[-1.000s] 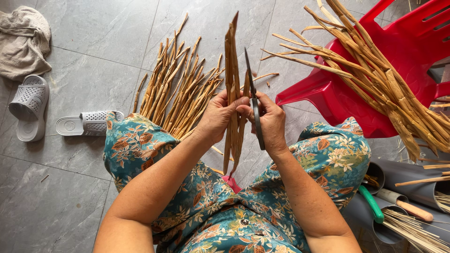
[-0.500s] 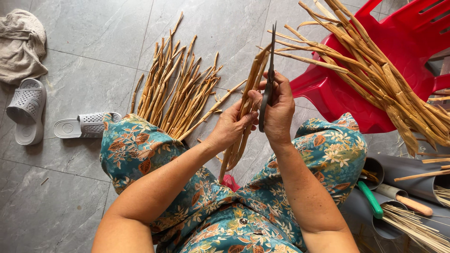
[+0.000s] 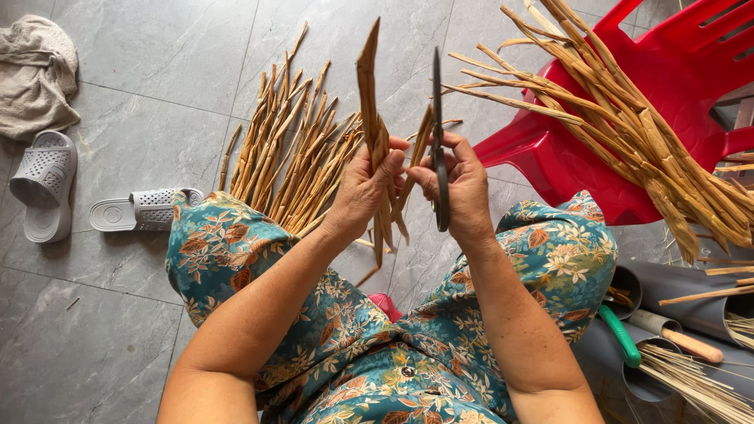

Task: The person sits on the floor and uses shears to trim and shape dried sticks. They repeatedly pick up sticks, cut off ends or side pieces, and place the trimmed sticks into a red plastic basket.

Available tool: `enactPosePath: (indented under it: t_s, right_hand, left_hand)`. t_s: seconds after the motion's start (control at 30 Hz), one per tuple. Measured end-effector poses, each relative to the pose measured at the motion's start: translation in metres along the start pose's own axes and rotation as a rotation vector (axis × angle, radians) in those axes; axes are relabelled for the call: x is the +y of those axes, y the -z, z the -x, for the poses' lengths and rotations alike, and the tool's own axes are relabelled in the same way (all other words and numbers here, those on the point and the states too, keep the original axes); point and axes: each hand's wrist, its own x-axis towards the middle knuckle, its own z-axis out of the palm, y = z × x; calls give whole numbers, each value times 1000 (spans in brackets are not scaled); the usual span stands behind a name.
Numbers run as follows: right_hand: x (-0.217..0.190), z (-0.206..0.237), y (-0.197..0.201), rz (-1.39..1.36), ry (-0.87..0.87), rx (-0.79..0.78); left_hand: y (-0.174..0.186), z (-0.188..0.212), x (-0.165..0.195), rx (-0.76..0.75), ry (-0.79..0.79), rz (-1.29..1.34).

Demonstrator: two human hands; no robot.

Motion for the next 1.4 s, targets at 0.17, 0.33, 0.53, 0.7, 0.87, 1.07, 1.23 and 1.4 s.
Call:
enactPosePath:
  t_s: [0.17,0.33,0.53,0.7,0.87,1.07,1.23,1.4]
  right_hand:
    - [4,5,-10,79,-12,-42]
    - [8,8,-11,245,93,5]
    - [3,15,-15,501,123,-27]
    - [-7,18,-21,561,137,-16]
    - [-13,18,-25,576,113,12]
    - [-7,14,-21,449,103,13]
    - [-5,14,-19,450,70,13]
    - [-8,14,-19,465,40,4]
  left_hand:
    - [3,-1,4,27,12,-17]
    - [6,-7,5,109,-61,99]
    - [10,-7,7,125,-25,139]
    - [8,-7,6,131,-11,118]
    - [9,-8,6,135,6,126]
    - [10,-8,9,156,71,133]
    - [9,-9,12,158,102,126]
    - [12,-8,15,111,102,137]
